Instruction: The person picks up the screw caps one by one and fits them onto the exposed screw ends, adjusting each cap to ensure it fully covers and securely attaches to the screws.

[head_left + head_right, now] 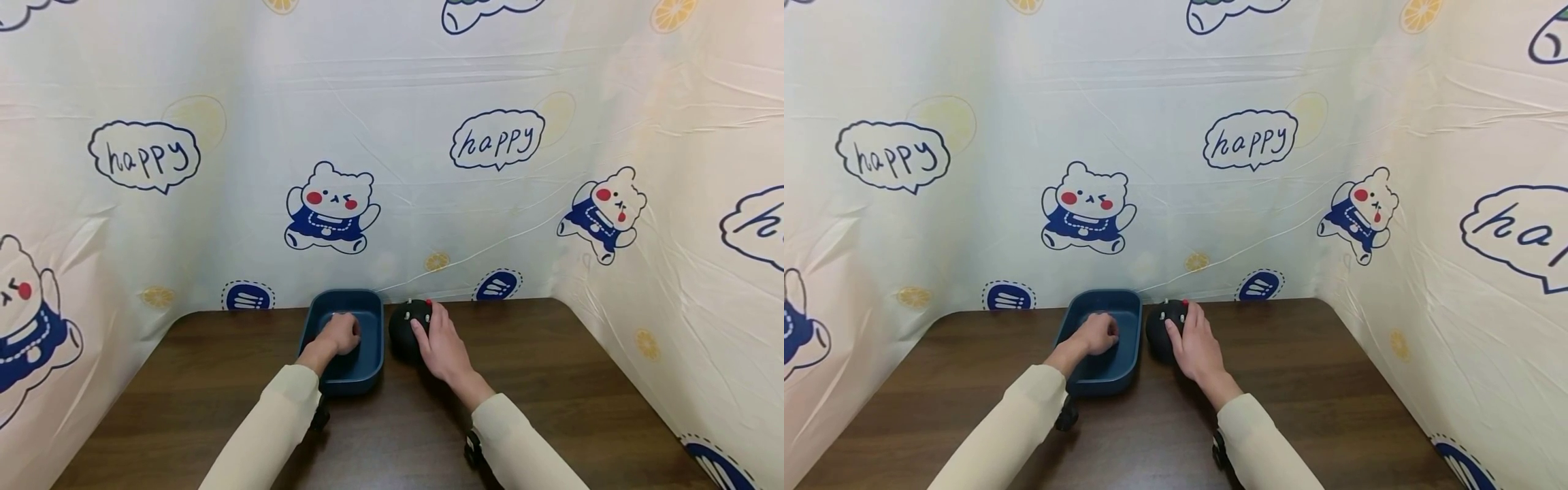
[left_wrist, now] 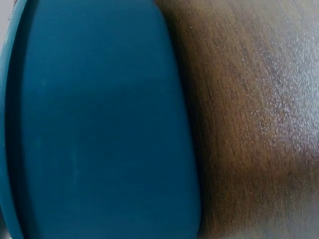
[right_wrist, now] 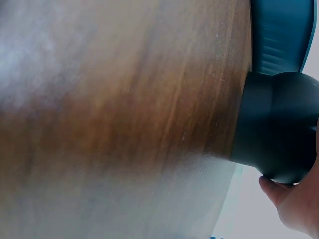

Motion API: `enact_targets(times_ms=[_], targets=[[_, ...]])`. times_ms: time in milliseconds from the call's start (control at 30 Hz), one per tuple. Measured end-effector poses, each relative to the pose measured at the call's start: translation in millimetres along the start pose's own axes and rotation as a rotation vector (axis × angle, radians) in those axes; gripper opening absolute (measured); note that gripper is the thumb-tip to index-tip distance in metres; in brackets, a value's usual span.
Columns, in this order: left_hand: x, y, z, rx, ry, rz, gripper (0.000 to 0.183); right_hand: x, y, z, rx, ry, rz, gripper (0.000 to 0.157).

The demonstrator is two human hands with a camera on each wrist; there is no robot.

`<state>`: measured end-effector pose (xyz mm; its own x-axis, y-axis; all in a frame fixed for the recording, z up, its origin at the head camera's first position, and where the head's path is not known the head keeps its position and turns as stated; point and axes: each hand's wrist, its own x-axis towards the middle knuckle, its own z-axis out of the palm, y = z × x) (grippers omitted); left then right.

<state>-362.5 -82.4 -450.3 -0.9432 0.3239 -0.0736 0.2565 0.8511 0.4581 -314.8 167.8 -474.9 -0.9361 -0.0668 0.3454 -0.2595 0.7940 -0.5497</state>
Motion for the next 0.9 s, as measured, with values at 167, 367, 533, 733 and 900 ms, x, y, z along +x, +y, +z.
enact_targets(times_ms=[167, 367, 533, 733, 900], targets=[[-1.2, -2.0, 1.0, -0.069, 0.018, 0.007, 0.011, -0.6, 0.0, 0.6, -0.007, -0.012, 0.010, 0.078], [-1.7, -3.9, -1.8, -0.136, 0.015, 0.017, 0.012, -0.3, 0.4, 0.5, -0.001, 0.003, -0.006, 0.077], [-2.9, -3.0, -6.0, -0.214, 0.016, 0.003, 0.013, -0.5, 0.8, -0.4, 0.002, 0.010, -0.010, 0.077], [-4.2, -3.5, -6.9, -0.256, 0.031, -0.026, 0.015, -0.8, 0.2, -0.8, 0.004, 0.002, -0.009, 0.078], [-5.6, -2.2, -7.4, -0.294, 0.039, -0.043, 0.017, -1.6, -0.5, -0.7, 0.002, 0.003, -0.004, 0.079]])
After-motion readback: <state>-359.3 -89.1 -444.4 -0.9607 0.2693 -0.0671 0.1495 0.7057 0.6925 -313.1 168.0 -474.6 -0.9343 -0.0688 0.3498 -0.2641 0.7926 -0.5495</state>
